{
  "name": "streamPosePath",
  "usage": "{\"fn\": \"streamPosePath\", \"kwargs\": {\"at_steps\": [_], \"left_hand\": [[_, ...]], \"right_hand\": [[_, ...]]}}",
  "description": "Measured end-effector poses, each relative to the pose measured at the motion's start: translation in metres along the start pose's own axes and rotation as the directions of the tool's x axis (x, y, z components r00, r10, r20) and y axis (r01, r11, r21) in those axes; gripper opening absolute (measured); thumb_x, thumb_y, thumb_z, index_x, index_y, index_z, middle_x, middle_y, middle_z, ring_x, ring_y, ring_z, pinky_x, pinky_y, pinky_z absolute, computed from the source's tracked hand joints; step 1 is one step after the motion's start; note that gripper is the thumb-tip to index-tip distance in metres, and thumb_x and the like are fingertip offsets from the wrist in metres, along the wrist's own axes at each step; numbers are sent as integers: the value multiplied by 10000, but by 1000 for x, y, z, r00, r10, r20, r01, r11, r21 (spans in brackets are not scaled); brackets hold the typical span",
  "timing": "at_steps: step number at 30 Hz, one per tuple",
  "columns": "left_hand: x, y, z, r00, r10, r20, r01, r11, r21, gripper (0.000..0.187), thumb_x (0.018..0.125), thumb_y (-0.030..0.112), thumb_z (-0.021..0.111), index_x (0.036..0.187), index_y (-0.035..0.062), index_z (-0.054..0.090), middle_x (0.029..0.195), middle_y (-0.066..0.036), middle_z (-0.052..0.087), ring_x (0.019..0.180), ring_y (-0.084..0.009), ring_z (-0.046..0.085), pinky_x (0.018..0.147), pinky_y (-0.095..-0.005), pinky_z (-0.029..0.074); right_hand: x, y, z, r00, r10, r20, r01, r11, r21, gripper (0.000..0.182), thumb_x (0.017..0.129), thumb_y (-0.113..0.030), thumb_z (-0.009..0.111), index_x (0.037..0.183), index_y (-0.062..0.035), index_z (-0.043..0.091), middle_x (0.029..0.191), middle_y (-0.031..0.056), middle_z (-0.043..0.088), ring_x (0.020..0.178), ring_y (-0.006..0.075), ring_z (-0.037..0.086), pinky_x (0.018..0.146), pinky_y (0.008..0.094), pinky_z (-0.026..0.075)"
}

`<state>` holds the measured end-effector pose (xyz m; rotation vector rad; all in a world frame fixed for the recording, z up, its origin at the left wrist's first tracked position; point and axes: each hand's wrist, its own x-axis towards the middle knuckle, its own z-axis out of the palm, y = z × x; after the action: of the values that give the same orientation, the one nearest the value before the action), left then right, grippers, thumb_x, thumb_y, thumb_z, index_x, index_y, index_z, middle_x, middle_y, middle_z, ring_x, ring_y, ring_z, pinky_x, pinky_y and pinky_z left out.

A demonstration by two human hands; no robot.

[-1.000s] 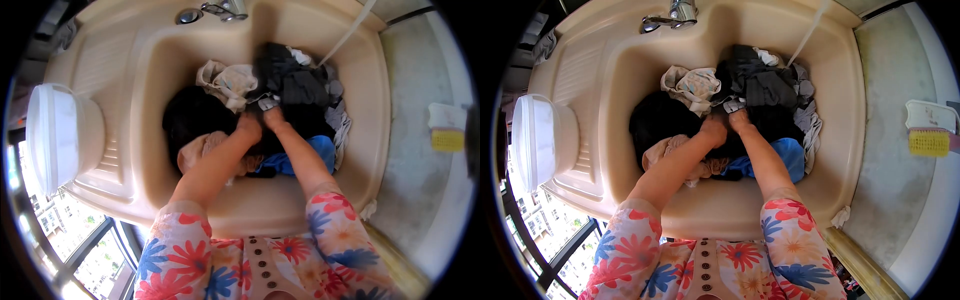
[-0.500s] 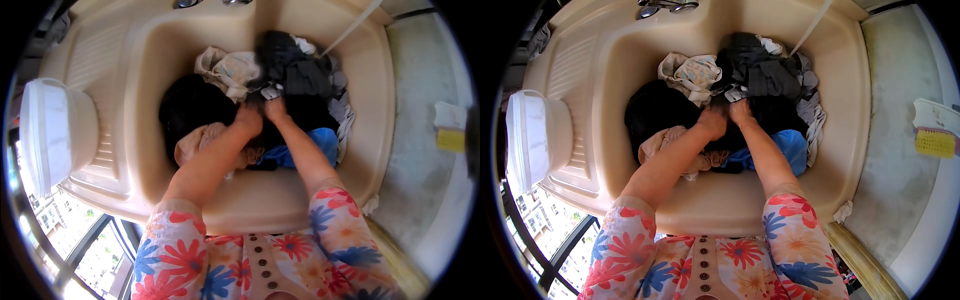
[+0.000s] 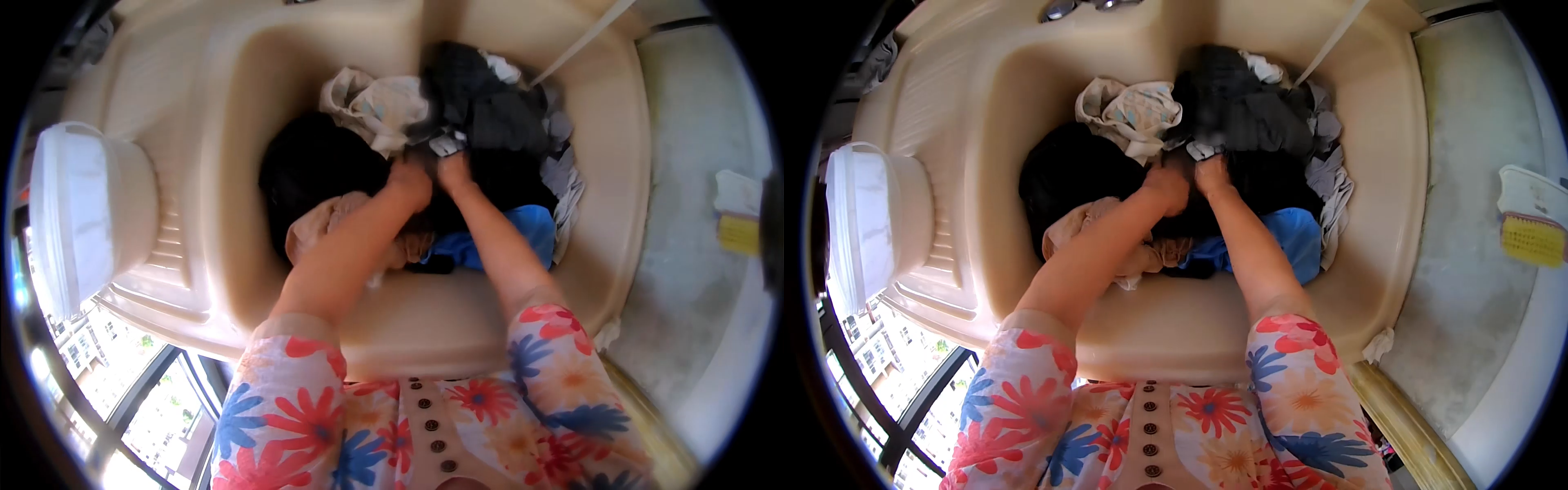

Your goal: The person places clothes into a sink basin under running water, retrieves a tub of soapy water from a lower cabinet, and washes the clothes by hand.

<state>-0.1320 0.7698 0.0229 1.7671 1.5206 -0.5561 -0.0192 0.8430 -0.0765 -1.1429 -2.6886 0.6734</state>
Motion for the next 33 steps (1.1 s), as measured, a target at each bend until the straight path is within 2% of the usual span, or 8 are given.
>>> {"fn": "streamPosePath", "kwargs": {"at_steps": [2, 4, 8, 9, 12, 22, 27, 33], "left_hand": [[3, -2, -4, 998, -5, -60, 7, 999, 41, 312, 776, 177, 506, 1050, 92, 627, 1193, -96, 538, 1140, -252, 463, 972, -468, 293], [-2, 1, -2, 992, 8, -124, 4, 995, 98, 312, 773, 173, 515, 1053, 89, 626, 1174, -99, 552, 1127, -241, 481, 971, -452, 306], [2, 2, -13, 999, -27, 19, 29, 993, -112, 304, 752, 149, 549, 1036, 81, 634, 1219, -109, 520, 1157, -248, 461, 981, -431, 302], [-3, 3, -24, 995, 5, 98, -5, 1000, 3, 358, 811, 194, 476, 1134, 81, 582, 1264, -118, 479, 1190, -254, 424, 960, -406, 327], [5, 4, -3, 992, -56, -113, 54, 998, -20, 291, 766, 174, 532, 1021, 92, 644, 1199, -111, 534, 1158, -243, 458, 987, -425, 292], [-12, -2, 8, 964, -177, -196, 174, 984, -33, 450, 759, 251, 514, 1139, 12, 538, 1238, -144, 460, 1203, -282, 356, 992, -412, 255], [-13, -3, -1, 991, -117, -62, 117, 993, 3, 375, 752, 249, 525, 1075, 79, 611, 1256, -115, 465, 1225, -282, 341, 999, -433, 242], [-8, -3, -6, 990, -142, -24, 140, 988, -58, 394, 734, 255, 559, 1090, 93, 610, 1269, -120, 467, 1227, -301, 353, 1013, -470, 201]], "right_hand": [[0, 10, 7, 994, -105, -39, 102, 993, -67, 392, 747, -27, 413, 1093, -147, 555, 1176, 91, 499, 1108, 293, 444, 971, 352, 347], [2, 14, 28, 988, 153, -35, -151, 987, 58, 382, 771, -25, 392, 1104, -135, 542, 1175, 101, 494, 1079, 310, 460, 945, 363, 368], [1, -14, -12, 999, 0, 45, 1, 1000, -12, 353, 812, -72, 369, 1120, -127, 533, 1180, 142, 489, 1086, 313, 461, 923, 378, 378], [2, -11, -9, 997, 23, 72, -21, 999, -28, 348, 817, -86, 368, 1120, -126, 533, 1178, 153, 488, 1088, 312, 460, 919, 382, 377], [7, 4, 1, 984, 113, 138, -123, 990, 66, 345, 865, -140, 322, 1150, -120, 517, 1235, 136, 464, 1163, 279, 412, 961, 343, 344], [-11, -33, -54, 875, 442, 198, -471, 872, 135, 326, 871, -237, 372, 1120, -83, 515, 1132, 181, 540, 1043, 350, 507, 858, 377, 426], [-14, 21, -2, 845, 433, 314, -396, 901, -177, 384, 877, -306, 378, 1152, -73, 512, 1181, 171, 513, 1088, 336, 486, 913, 381, 396], [-9, -21, -30, 871, 365, 329, -361, 929, -75, 426, 909, -296, 288, 1252, -95, 440, 1294, 173, 418, 1176, 335, 418, 971, 386, 354]]}}
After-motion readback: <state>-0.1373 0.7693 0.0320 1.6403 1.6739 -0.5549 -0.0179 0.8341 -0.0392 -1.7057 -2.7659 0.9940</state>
